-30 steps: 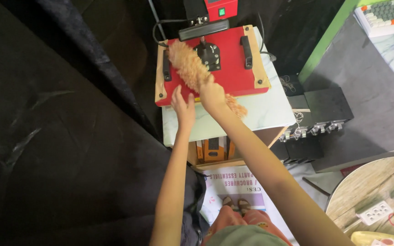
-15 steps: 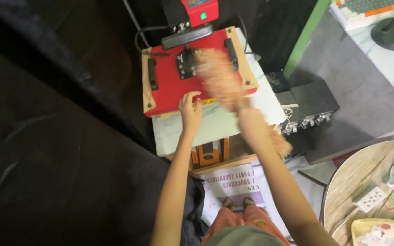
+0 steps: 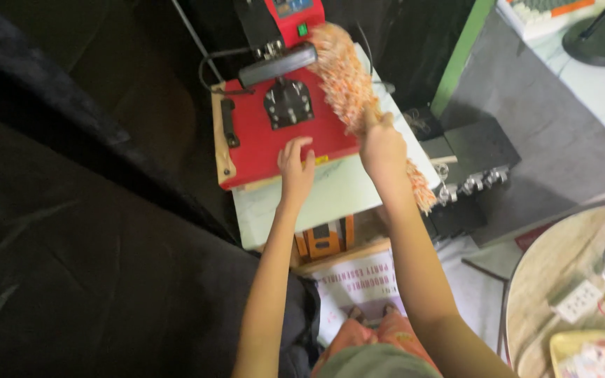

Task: The person uses a fluffy duster to clean a red heat press machine. They wipe the top surface, the handle, and the control panel area, moving the duster across various parts of the machine.

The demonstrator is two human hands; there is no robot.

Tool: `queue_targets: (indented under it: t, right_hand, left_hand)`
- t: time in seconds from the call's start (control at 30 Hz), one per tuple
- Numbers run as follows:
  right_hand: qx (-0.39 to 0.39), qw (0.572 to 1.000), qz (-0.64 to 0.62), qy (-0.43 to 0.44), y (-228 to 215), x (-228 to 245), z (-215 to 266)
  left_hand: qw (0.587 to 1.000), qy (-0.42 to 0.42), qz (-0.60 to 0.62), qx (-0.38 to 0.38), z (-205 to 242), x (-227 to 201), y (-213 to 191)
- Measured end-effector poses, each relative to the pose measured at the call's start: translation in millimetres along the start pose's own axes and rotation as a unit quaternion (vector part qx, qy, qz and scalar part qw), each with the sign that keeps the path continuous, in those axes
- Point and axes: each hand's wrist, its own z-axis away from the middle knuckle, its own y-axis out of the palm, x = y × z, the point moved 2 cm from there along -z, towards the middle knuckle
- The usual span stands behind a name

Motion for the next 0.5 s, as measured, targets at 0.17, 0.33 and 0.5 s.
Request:
queue_targets:
  t: [0.17,0.33,0.5]
  right_hand:
    - [0.036,0.997,0.069,-0.006,118.5,-22.3,-61.5]
    - [0.048,0.994,0.085,-0.043,183.9,-24.6,-55.2]
    - [0.111,0.993,-0.007,-0.048,105.7,-50.6,65.6]
  left_hand:
    - [1.0,-0.008,-0.004,0.018,-4.8,7.6,9.0]
    - [0.999,-0.013,0.006,0.031,4.1,4.0,20.7]
    - [0.999,0.017,-0.006,0.026,18.4,-10.9,21.9]
